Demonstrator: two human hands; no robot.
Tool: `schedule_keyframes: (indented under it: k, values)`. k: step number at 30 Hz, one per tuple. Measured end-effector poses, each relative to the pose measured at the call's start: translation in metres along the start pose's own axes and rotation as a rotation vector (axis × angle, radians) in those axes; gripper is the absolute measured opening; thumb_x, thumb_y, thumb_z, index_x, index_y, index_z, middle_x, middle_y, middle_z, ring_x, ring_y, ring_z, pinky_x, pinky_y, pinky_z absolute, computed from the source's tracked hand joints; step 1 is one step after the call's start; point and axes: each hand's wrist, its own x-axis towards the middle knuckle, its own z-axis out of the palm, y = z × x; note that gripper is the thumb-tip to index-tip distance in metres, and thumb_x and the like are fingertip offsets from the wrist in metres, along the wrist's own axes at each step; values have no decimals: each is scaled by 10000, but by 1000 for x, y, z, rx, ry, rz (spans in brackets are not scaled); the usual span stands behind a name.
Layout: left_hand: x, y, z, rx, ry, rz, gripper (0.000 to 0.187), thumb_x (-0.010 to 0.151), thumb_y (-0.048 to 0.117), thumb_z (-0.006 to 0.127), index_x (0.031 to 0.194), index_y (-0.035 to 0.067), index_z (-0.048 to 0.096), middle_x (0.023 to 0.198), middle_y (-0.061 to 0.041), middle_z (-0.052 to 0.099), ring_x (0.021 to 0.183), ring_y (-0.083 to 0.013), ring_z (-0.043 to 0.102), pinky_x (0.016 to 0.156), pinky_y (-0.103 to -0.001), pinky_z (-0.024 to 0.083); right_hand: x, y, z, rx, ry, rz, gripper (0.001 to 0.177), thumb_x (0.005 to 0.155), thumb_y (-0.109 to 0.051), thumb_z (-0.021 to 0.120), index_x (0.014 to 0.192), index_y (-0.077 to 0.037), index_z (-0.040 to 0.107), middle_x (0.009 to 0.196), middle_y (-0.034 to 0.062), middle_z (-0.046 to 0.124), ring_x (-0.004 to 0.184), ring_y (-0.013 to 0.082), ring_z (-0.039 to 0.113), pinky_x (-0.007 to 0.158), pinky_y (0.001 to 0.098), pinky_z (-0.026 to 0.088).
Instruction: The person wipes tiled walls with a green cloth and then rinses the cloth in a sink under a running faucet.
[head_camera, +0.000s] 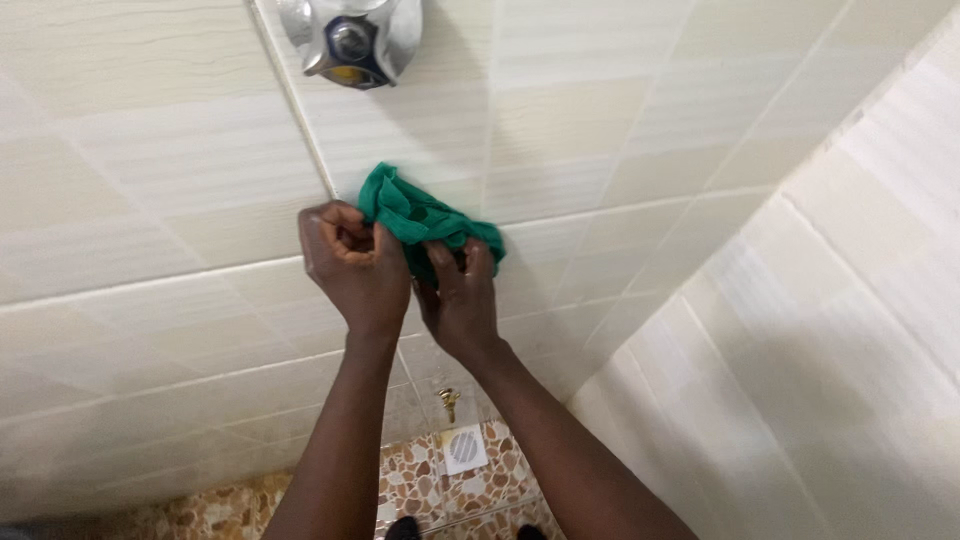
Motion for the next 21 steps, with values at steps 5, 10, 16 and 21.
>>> schedule_keyframes:
  k: [5, 10, 16, 21]
  values:
    - [-33, 33, 42, 32, -5, 103, 226, 971, -56, 647, 1188, -7, 603, 1176, -161, 548, 981, -224, 664, 804, -329, 603, 22, 54, -48, -6, -42, -46, 673, 867, -145, 805, 1437, -85, 450, 1229, 245, 479, 1085, 423, 506, 869, 568, 442]
    - [-74, 32, 97, 48, -99, 33, 260, 968, 27, 717, 1202, 1, 607, 1170, -164, 559, 988, -251, 682, 813, -347, 610, 16, 117, -89, -96, 4, 153, 749, 785, -195, 844, 1343, -16, 378, 1267, 308, 398, 1164, 494, 456, 901, 598, 433]
    - [-135, 35, 141, 10, -360, -270, 300, 981, 61, 665, 1275, 19, 624, 1186, -165, 555, 1007, -259, 673, 850, -365, 600, -33, 152, -129, -315, -142, 479, 718, 865, -384, 727, 1374, -4, 392, 1386, 280, 387, 1244, 499, 412, 926, 667, 358]
    - [-133, 38, 133, -33, -405, -288, 325, 973, 59, 649, 1294, 9, 644, 1259, -160, 583, 1050, -263, 676, 845, -377, 590, -55, 169, -129, -237, 0, 331, 639, 1054, -353, 503, 1537, 17, 310, 1623, 291, 269, 1493, 529, 247, 1178, 684, 211]
